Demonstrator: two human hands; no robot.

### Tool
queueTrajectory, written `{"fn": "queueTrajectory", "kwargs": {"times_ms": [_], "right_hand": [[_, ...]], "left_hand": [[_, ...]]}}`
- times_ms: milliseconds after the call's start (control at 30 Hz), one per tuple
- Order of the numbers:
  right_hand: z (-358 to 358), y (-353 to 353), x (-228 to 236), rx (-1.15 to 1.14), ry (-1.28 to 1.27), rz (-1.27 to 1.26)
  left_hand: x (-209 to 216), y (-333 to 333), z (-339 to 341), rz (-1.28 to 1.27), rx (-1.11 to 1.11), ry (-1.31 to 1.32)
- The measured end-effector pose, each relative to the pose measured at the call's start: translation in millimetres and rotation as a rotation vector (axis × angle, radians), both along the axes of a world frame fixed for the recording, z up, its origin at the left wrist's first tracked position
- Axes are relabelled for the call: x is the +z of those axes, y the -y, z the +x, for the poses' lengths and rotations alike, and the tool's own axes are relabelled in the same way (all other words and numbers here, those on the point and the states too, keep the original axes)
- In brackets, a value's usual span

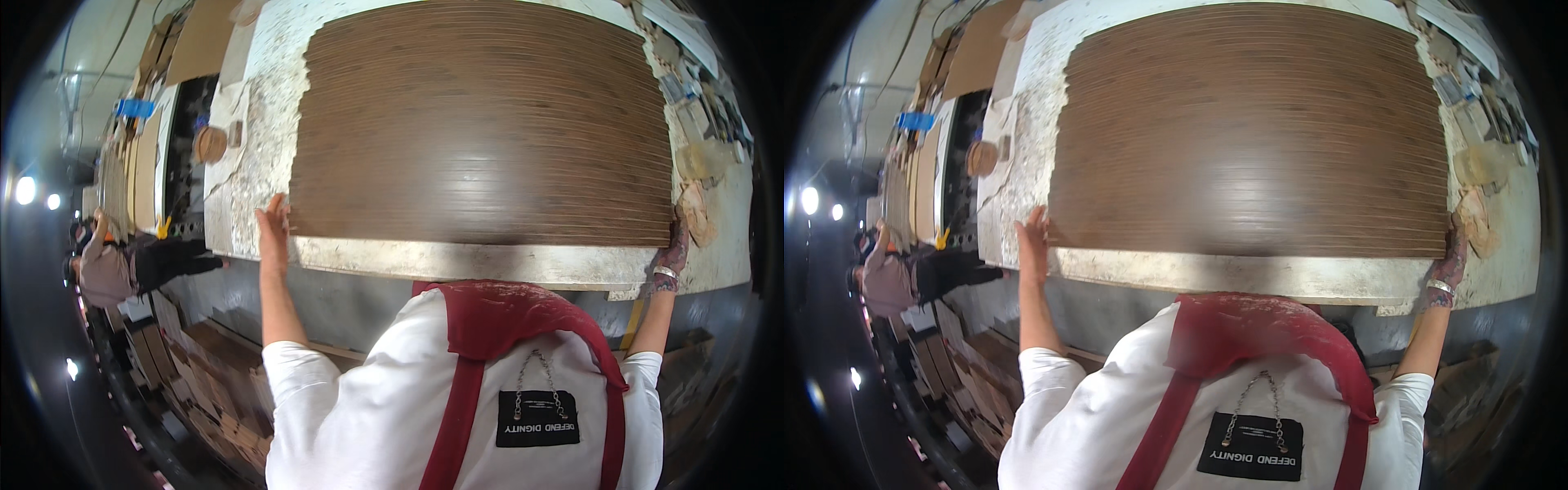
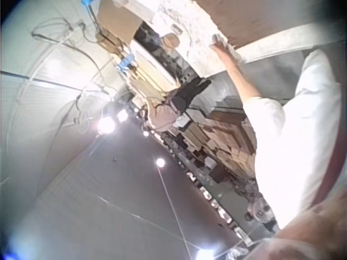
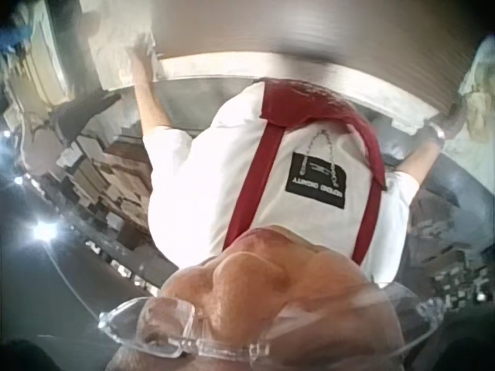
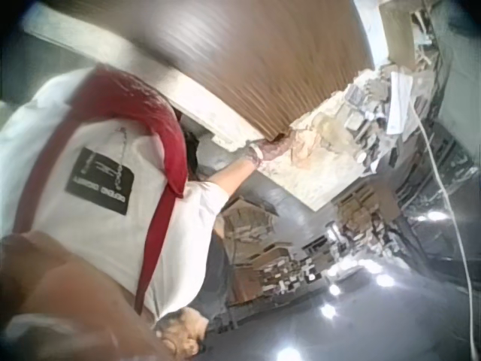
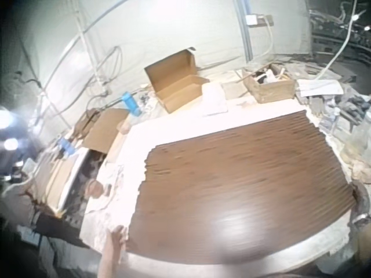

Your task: The person pours a liquid from a bottle onto a cloth and then wipes the surface of several wood panels.

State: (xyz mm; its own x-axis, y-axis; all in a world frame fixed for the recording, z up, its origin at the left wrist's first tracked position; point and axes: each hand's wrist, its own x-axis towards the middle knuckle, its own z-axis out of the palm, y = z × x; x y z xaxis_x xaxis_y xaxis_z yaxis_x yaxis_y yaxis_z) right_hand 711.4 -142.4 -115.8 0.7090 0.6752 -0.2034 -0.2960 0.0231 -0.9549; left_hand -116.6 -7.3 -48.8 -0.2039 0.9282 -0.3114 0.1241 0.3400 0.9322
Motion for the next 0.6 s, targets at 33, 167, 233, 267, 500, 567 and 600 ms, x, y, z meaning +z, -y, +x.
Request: {"fn": "queueTrajectory", "kwargs": {"times_ms": [33, 167, 233, 267, 500, 567, 600], "right_hand": [[-2, -4, 3, -0.004, -0.076, -0.002], [16, -8, -7, 0.085, -0.085, -0.015], [17, -11, -11, 0.061, -0.046, -0.061], [19, -13, -12, 0.11, 0.024, -0.064], [57, -13, -48, 0.237, 0.986, -0.396], [43, -19, -50, 0.086, 0.842, -0.333], [41, -20, -49, 0.064, 0.863, -0.363]], "left_hand": [[-6, 10, 12, 0.043, 0.035, 0.055], [-1, 16, 45, 0.134, 0.099, 0.203], [-1, 17, 48, 0.12, 0.152, 0.229], [-1, 21, 49, 0.113, 0.177, 0.242], [-2, 18, 49, 0.096, 0.154, 0.313], [-5, 17, 44, 0.088, 0.171, 0.35], [-3, 12, 42, 0.088, 0.151, 0.357]]}}
